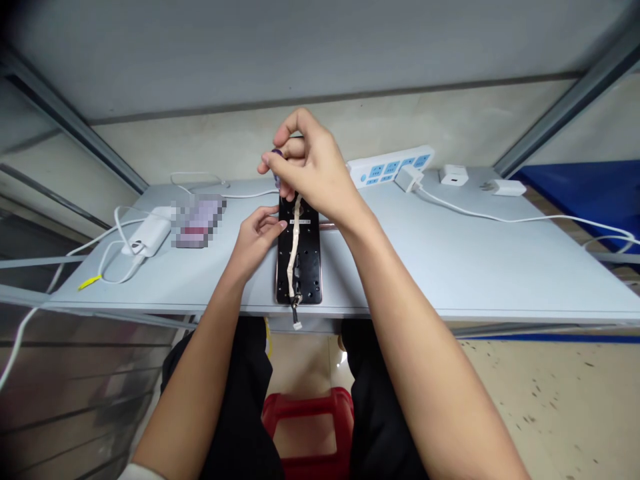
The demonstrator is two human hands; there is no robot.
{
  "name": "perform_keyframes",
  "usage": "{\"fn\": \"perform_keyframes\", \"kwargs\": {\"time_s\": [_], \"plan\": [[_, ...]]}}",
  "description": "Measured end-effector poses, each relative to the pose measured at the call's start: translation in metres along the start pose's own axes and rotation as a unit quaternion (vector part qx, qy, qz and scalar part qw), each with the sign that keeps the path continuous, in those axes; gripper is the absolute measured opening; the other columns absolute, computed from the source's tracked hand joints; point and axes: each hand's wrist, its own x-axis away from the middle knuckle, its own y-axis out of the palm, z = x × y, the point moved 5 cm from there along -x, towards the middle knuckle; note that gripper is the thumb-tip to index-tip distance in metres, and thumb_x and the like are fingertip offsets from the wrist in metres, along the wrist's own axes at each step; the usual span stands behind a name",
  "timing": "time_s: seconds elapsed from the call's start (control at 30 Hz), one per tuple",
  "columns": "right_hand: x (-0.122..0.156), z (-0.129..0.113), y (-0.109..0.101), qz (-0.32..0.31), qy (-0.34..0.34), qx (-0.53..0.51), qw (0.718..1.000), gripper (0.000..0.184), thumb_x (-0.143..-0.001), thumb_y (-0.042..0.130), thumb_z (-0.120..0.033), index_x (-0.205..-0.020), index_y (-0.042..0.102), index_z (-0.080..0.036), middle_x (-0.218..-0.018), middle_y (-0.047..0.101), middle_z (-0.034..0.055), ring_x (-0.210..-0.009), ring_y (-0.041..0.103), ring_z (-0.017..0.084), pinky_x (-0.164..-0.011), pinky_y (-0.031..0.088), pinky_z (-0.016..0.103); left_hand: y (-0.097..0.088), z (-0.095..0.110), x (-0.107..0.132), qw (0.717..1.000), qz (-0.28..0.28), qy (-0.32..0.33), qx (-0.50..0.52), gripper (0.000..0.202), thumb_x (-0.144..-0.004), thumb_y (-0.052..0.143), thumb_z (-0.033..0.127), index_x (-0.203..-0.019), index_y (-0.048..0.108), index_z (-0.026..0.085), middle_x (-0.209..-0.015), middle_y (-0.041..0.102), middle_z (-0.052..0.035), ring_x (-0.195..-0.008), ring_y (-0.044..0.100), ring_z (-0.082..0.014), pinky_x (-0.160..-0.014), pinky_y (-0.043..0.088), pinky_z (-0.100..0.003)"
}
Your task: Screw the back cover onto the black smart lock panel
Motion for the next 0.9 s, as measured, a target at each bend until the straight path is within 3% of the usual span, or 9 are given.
{"fn": "perform_keyframes", "kwargs": {"time_s": [0.2,0.53,0.63,0.8,0.9], "plan": [[0.002,-0.005,-0.004,0.025,-0.004,0.012,1.0,0.036,-0.083,0.097,-0.042,-0.085,0.063,-0.031,-0.079,0.081,-0.0023,-0.062,0.072,0.018,-0.057,0.062,0.033,0.0,-0.002,0.0,1.0,0.003,-0.002,-0.012,0.028,-0.088,0.082,0.019,-0.113,0.069,0.021,-0.083,0.07,0.0018,-0.08,0.071,-0.0164,-0.085,0.058,-0.031],[-0.001,0.0,-0.002,0.013,-0.001,0.006,1.0,0.025,-0.088,0.091,-0.047,-0.09,0.072,-0.03,-0.091,0.084,-0.0008,-0.064,0.073,0.017,-0.052,0.059,0.03,0.0,0.0,0.0,0.999,0.002,0.014,-0.031,0.026,-0.089,0.082,0.019,-0.111,0.068,0.022,-0.081,0.071,0.0022,-0.079,0.072,-0.0165,-0.084,0.058,-0.03],[-0.002,0.004,0.002,0.016,-0.004,0.001,1.0,0.026,-0.091,0.088,-0.047,-0.09,0.068,-0.03,-0.089,0.083,-0.002,-0.06,0.068,0.014,-0.052,0.055,0.029,0.001,0.001,0.002,0.997,0.022,0.033,-0.062,0.022,-0.089,0.08,0.018,-0.108,0.068,0.022,-0.079,0.069,0.0027,-0.075,0.07,-0.0159,-0.079,0.056,-0.029],[-0.004,0.01,0.005,0.023,0.012,-0.005,1.0,0.038,-0.087,0.094,-0.047,-0.095,0.059,-0.034,-0.085,0.082,-0.0062,-0.059,0.062,0.014,-0.056,0.054,0.028,0.001,0.004,0.003,0.981,0.069,0.072,-0.164,0.011,-0.096,0.076,0.024,-0.106,0.072,0.024,-0.078,0.071,0.0015,-0.073,0.068,-0.0175,-0.08,0.056,-0.032],[-0.003,0.007,0.005,0.024,0.005,-0.007,1.0,0.04,-0.086,0.095,-0.045,-0.09,0.057,-0.033,-0.085,0.082,-0.0048,-0.061,0.061,0.014,-0.057,0.056,0.029,0.0,0.011,0.001,0.966,0.104,0.101,-0.214,0.014,-0.096,0.075,0.024,-0.11,0.074,0.026,-0.089,0.075,-0.001,-0.074,0.067,-0.0181,-0.081,0.056,-0.033]]}}
